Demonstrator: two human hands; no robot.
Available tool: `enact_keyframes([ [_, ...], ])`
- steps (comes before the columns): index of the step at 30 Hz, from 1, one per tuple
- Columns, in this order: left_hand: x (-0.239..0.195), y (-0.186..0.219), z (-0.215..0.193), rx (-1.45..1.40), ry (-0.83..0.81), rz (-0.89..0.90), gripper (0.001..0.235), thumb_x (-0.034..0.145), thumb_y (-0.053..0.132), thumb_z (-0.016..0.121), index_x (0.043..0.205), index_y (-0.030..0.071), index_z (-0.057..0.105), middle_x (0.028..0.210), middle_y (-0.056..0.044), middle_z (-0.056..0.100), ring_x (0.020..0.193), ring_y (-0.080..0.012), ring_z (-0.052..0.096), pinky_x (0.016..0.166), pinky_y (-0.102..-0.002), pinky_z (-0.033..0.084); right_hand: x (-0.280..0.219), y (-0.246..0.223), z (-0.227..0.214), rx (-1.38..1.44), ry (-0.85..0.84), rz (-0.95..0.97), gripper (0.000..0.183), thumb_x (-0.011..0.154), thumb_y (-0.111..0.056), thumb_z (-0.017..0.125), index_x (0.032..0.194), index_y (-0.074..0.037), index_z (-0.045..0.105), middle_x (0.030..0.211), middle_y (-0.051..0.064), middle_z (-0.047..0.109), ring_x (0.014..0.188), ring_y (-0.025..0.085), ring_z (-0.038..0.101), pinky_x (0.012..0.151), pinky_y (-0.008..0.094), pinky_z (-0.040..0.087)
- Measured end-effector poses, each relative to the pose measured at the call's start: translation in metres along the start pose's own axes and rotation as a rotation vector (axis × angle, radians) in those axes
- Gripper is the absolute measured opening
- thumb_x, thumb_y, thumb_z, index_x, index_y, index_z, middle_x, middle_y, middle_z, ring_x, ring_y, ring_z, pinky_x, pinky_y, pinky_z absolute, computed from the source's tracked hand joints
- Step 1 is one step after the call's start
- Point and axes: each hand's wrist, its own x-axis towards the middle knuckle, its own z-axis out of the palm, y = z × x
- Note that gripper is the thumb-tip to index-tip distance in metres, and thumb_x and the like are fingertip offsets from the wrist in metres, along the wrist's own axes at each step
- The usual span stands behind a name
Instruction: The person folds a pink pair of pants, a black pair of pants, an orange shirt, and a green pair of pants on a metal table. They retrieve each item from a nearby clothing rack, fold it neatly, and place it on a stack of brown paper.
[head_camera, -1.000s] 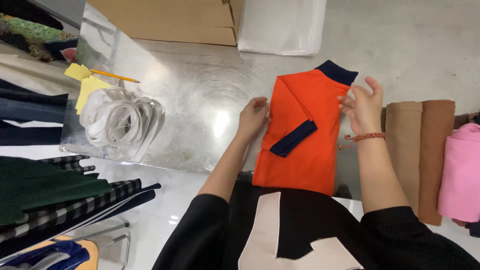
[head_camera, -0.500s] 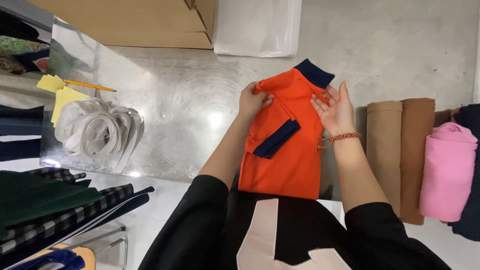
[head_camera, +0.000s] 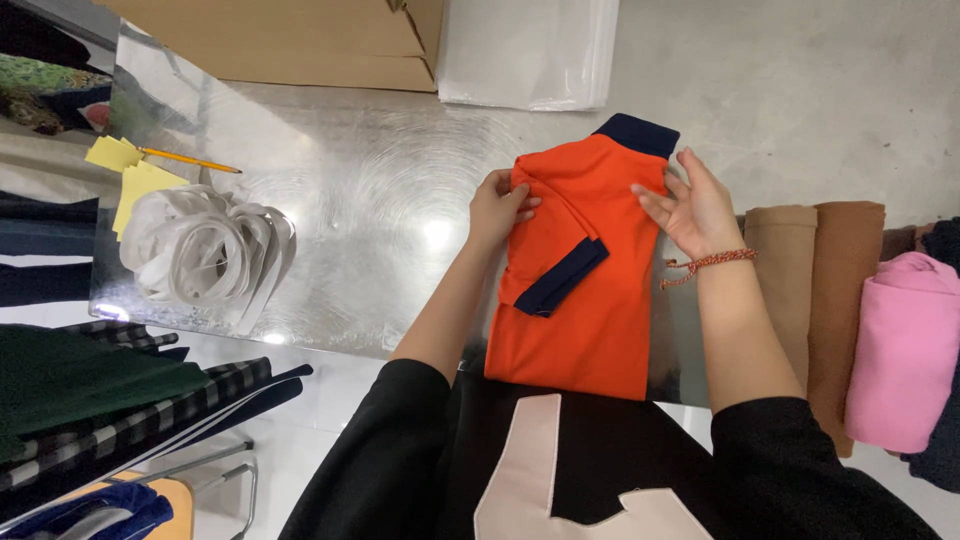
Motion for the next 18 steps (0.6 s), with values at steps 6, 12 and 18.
enact_keyframes([
  [6,0.026,-0.003,0.01,-0.124,0.044,-0.051,0.051,0.096,-0.001,0.063,0.145,0.0,0.051,0.126,-0.022,0.064,0.081,-0.0301,0.082,0.067,-0.034,0.073,0.017,-0.003,0.029,0.312,0.011,0.117,0.033,0.104,-0.044,0.068,0.109,-0.015,0.055,0.132,0.017,0.062,0.127,0.053,0.068,0.103,0.055,0.065],
  [12,0.028,-0.015,-0.001,-0.055,-0.035,0.057,0.042,0.092,0.0,0.069,0.133,0.008,0.068,0.121,-0.016,0.069,0.097,-0.0258,0.078,0.08,-0.032,0.071,0.053,0.032,-0.013,0.202,0.073,-0.028,0.033,0.101,-0.048,0.068,0.093,-0.016,0.071,0.103,0.007,0.073,0.105,0.034,0.076,0.098,0.043,0.064],
  [18,-0.019,-0.01,-0.028,0.335,-0.042,0.348,0.025,0.095,-0.005,0.069,0.108,0.013,0.08,0.116,-0.012,0.066,0.112,-0.0351,0.072,0.097,-0.047,0.064,0.023,0.06,-0.039,-0.339,0.115,-0.295,0.039,0.108,-0.037,0.069,0.08,-0.01,0.076,0.069,0.005,0.068,0.065,0.014,0.067,0.062,0.023,0.056],
])
